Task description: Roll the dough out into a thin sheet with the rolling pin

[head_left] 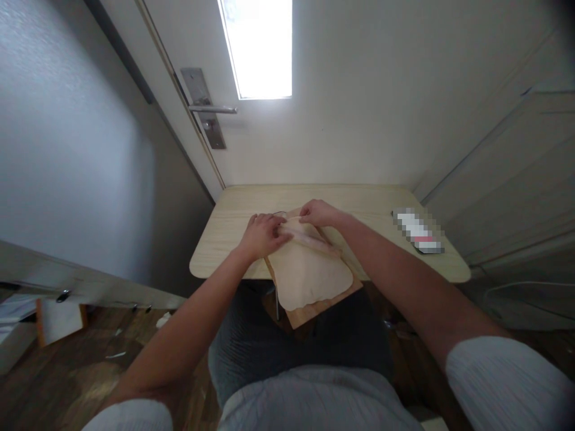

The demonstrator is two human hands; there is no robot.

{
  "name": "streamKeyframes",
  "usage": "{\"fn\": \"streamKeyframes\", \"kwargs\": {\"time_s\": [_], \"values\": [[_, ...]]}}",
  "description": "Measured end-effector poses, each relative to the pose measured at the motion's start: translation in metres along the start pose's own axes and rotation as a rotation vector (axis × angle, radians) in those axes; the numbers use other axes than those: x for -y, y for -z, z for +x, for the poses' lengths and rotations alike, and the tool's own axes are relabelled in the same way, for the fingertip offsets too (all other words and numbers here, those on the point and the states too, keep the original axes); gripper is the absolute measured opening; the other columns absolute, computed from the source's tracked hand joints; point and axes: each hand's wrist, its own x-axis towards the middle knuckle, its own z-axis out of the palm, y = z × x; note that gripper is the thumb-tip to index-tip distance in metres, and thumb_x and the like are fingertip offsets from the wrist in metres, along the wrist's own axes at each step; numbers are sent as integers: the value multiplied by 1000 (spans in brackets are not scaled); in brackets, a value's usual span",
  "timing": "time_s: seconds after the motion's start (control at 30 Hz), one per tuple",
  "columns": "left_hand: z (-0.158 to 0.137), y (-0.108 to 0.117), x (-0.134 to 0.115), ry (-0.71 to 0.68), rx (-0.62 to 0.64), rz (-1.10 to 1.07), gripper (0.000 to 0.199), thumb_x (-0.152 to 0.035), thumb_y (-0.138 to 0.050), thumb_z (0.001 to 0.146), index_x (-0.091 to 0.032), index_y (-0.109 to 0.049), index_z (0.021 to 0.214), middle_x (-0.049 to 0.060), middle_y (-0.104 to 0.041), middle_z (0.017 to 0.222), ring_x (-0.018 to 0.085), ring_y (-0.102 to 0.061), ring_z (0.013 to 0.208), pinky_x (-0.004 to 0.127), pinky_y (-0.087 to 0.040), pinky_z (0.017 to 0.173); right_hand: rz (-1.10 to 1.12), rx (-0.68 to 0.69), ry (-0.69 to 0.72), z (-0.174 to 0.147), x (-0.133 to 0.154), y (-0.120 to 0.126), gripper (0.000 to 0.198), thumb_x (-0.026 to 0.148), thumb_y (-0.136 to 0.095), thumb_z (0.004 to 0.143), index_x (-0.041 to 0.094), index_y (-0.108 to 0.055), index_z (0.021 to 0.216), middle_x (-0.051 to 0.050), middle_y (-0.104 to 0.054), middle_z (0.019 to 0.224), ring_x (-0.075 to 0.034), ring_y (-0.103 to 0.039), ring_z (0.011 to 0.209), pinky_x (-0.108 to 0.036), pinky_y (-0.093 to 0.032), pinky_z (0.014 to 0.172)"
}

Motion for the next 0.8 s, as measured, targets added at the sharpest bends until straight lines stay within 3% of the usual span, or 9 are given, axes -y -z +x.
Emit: {"fn": "streamKeyframes", "kwargs": {"time_s": [0.1, 0.23, 0.4, 0.67, 0.8], "values": [[-3, 1, -2, -74, 45, -9, 51, -58, -68, 85, -27, -68, 125, 9, -67, 130, 31, -56, 124, 51, -34, 112, 5, -13, -9, 2, -3, -4, 20, 30, -66, 89, 17, -79, 97, -9, -77, 98, -18, -66, 82, -26, -44, 70], [-3, -2, -4, -149, 76, -44, 37, -48, -68, 89, -29, -70, 120, 8, -67, 130, 30, -55, 126, 52, -32, 113, 24, -13, -16, 4, -4, -6, 19, 29, -66, 89, 16, -79, 93, -9, -77, 95, -18, -64, 79, -27, -42, 67], [-1, -4, -4, -196, 22, -66, 29, -44, -68, 90, -26, -72, 112, 7, -71, 121, 29, -59, 118, 49, -36, 108, 80, 17, -13, 9, -9, -1, 16, 26, -72, 83, 18, -79, 95, -6, -77, 95, -15, -64, 80, -24, -43, 67], [-23, 11, 5, -116, -121, -161, 29, -46, -71, 88, -22, -72, 105, 7, -73, 105, 25, -63, 103, 44, -41, 102, 135, 146, -11, 41, -25, 10, 24, 26, -81, 71, 19, -80, 94, -4, -77, 93, -18, -67, 82, -25, -47, 71], [-37, 11, 14, -35, -136, -196, 29, -45, -72, 87, -22, -72, 105, 6, -73, 103, 25, -63, 101, 43, -43, 99, 116, 96, -32, 54, -23, 12, 45, 26, -84, 68, 21, -77, 112, -6, -76, 111, -21, -68, 94, -26, -50, 78]]}}
